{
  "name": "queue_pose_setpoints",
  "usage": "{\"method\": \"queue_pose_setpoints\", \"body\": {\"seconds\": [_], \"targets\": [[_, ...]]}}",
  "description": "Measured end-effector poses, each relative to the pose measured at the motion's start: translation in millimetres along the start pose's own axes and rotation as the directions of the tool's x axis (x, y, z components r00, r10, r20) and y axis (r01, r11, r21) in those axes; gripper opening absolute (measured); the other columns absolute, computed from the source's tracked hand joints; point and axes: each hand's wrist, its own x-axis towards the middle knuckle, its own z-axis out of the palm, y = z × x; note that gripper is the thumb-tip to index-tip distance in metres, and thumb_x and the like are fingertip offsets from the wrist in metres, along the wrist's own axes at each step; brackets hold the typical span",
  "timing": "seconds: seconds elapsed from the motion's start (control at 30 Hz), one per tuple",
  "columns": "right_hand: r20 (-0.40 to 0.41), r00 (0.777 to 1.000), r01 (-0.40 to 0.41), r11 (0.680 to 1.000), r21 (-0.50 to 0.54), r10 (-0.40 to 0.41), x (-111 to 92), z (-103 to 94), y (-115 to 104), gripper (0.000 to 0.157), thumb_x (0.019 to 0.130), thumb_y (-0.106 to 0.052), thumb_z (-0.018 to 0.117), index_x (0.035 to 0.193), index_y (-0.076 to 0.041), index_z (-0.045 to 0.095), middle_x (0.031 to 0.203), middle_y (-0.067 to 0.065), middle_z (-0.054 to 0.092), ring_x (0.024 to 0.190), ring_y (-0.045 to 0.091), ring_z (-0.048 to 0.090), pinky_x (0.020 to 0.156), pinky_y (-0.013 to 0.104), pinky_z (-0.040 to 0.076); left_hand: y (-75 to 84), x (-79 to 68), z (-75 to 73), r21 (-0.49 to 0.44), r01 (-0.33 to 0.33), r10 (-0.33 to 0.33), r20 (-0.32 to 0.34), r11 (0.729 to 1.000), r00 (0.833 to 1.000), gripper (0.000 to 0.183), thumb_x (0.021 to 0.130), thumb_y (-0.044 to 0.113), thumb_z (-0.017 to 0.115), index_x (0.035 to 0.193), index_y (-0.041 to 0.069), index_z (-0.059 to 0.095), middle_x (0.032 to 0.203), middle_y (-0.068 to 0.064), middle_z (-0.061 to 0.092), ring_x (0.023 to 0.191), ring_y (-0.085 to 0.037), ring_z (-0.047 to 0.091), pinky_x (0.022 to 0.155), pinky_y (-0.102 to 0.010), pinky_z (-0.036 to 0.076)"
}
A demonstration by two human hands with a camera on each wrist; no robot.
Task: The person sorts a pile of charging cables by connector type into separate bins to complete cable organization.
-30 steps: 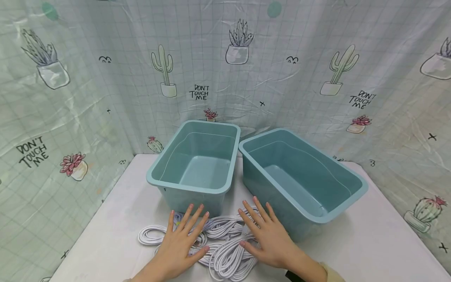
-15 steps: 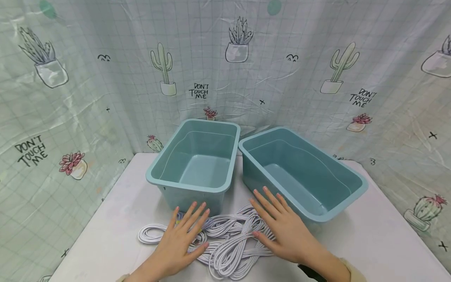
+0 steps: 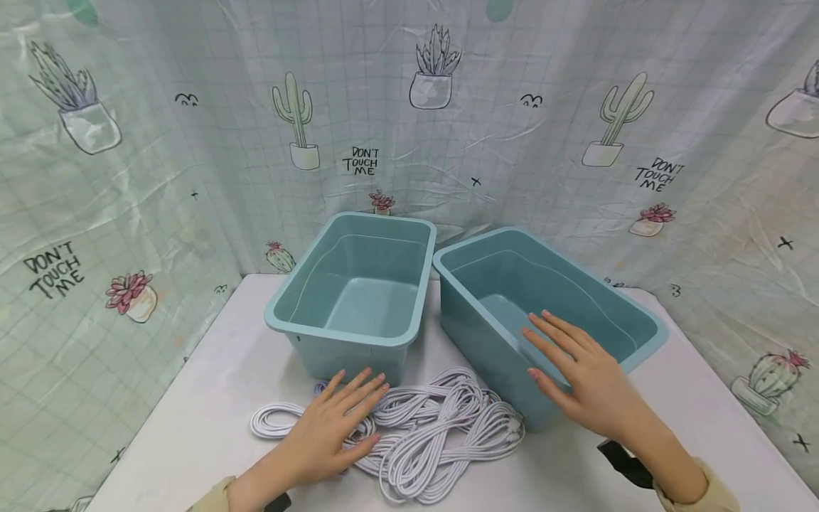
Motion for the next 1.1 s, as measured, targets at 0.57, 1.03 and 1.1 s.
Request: {"method": "queue_pose_setpoints", "body": {"seconds": [0.57,1.03,1.1], "targets": [[0.001,0.972,-0.236,0.971,-0.040,0.237,-19,-12.1,95,0.040,0.079,-0.022,0.064,0.115,-0.004,0.058,0.125,0.021,0.050,0.114,0.040,0.042,0.091,0.055,0.034,-10.9,22.3,6.3,0.056,-0.307,0.300,0.109,0.950,0.948,0.040,0.088,0.036,0.049,0.119,0.012,0.055,0.116,-0.002,0.060,0.114,-0.023,0.052,0.095,-0.046,0.040],[0.210,0.898,-0.366,0.921,-0.133,0.388,-28,-11.0,129,0.048,0.087,-0.034,0.052,0.128,-0.008,0.047,0.138,0.022,0.035,0.134,0.037,0.020,0.090,0.066,0.022,16.2,46.1,28.8,0.189,-0.424,0.398,0.159,0.886,0.903,0.038,0.087,0.043,0.045,0.111,0.016,0.058,0.099,0.005,0.062,0.102,-0.018,0.056,0.092,-0.044,0.041],[0.266,0.880,-0.371,0.919,-0.131,0.393,-28,-11.2,130,0.052,0.089,-0.037,0.048,0.132,-0.010,0.041,0.142,0.022,0.029,0.137,0.034,0.012,0.093,0.066,0.019,20.2,47.4,31.7,0.201,-0.417,0.382,0.194,0.886,0.904,0.040,0.087,0.045,0.044,0.113,0.017,0.057,0.100,0.004,0.062,0.103,-0.019,0.056,0.091,-0.045,0.042]]}}
